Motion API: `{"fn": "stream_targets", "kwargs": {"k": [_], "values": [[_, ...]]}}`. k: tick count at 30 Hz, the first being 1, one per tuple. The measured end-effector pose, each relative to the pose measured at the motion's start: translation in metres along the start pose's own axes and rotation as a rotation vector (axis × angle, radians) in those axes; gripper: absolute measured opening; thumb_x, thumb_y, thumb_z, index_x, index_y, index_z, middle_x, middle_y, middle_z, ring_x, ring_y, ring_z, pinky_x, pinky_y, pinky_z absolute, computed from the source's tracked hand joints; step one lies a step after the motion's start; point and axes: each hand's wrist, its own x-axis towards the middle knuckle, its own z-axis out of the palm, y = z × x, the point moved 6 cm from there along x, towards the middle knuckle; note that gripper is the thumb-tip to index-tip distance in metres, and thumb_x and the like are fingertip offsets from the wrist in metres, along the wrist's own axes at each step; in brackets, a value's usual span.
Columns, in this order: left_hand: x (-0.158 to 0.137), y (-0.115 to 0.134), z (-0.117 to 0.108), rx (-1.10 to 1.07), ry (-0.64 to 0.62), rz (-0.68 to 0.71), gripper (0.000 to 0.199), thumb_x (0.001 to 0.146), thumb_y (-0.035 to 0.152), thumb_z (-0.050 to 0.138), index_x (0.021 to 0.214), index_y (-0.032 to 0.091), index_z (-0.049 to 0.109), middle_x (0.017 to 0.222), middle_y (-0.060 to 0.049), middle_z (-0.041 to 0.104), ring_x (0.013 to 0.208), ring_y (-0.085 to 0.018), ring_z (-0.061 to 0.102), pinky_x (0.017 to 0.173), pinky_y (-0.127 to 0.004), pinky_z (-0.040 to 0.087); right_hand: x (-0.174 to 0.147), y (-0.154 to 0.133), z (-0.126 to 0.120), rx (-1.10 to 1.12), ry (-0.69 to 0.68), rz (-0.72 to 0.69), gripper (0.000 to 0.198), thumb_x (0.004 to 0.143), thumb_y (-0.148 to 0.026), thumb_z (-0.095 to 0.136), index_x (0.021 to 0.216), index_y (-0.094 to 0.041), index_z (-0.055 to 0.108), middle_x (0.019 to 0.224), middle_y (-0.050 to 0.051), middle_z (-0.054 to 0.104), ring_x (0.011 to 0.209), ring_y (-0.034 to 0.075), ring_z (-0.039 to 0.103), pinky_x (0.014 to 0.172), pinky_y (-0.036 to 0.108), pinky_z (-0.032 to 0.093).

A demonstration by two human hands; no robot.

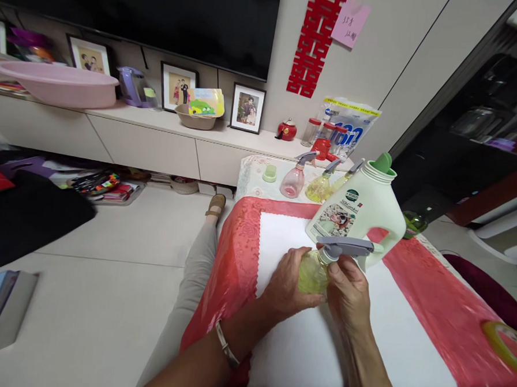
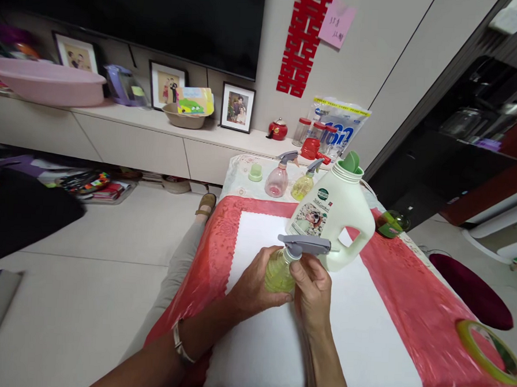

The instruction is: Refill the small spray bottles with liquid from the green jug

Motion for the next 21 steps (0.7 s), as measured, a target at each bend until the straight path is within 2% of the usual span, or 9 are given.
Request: {"fn": "stream_targets", "kwargs": {"k": [5, 10, 16, 21], "values": [[0.0, 0.002, -0.001, -0.007, -0.013, -0.004, 0.082, 0.058, 0.023, 0.086, 0.131, 0.025, 0.048, 0.127, -0.011, 0.059, 0.121, -0.037, 0.057, 0.106, -0.051, 0.046, 0.001, -0.001, -0.001, 0.055, 0.023, -0.011, 0.044, 0.077, -0.041, 0.082, 0.116, -0.024, 0.07, 0.124, 0.01, 0.067, 0.113, 0.029, 0.064, 0.096, 0.047, 0.054], [0.001, -0.001, 0.0, -0.008, -0.013, -0.043, 0.085, 0.054, 0.017, 0.088, 0.13, 0.022, 0.049, 0.125, -0.011, 0.059, 0.119, -0.035, 0.057, 0.103, -0.049, 0.046, 0.014, -0.011, -0.016, 0.103, 0.021, -0.007, 0.05, 0.075, -0.043, 0.08, 0.123, -0.03, 0.068, 0.122, 0.006, 0.068, 0.123, 0.029, 0.059, 0.109, 0.054, 0.047], [0.003, -0.005, 0.003, -0.005, -0.017, -0.054, 0.087, 0.054, 0.016, 0.088, 0.13, 0.023, 0.047, 0.126, -0.01, 0.058, 0.119, -0.033, 0.055, 0.103, -0.049, 0.045, 0.029, -0.009, -0.018, 0.121, -0.052, 0.109, 0.064, 0.07, -0.042, 0.085, 0.13, -0.029, 0.066, 0.123, 0.009, 0.067, 0.121, 0.032, 0.06, 0.111, 0.058, 0.044], [0.002, -0.003, 0.001, -0.036, -0.035, -0.068, 0.085, 0.054, 0.015, 0.087, 0.129, 0.024, 0.047, 0.125, -0.009, 0.058, 0.117, -0.032, 0.056, 0.102, -0.048, 0.045, 0.036, -0.004, -0.014, 0.149, -0.092, 0.157, 0.074, 0.063, -0.058, 0.088, 0.127, -0.026, 0.069, 0.115, 0.009, 0.07, 0.118, 0.033, 0.061, 0.113, 0.058, 0.043]]}}
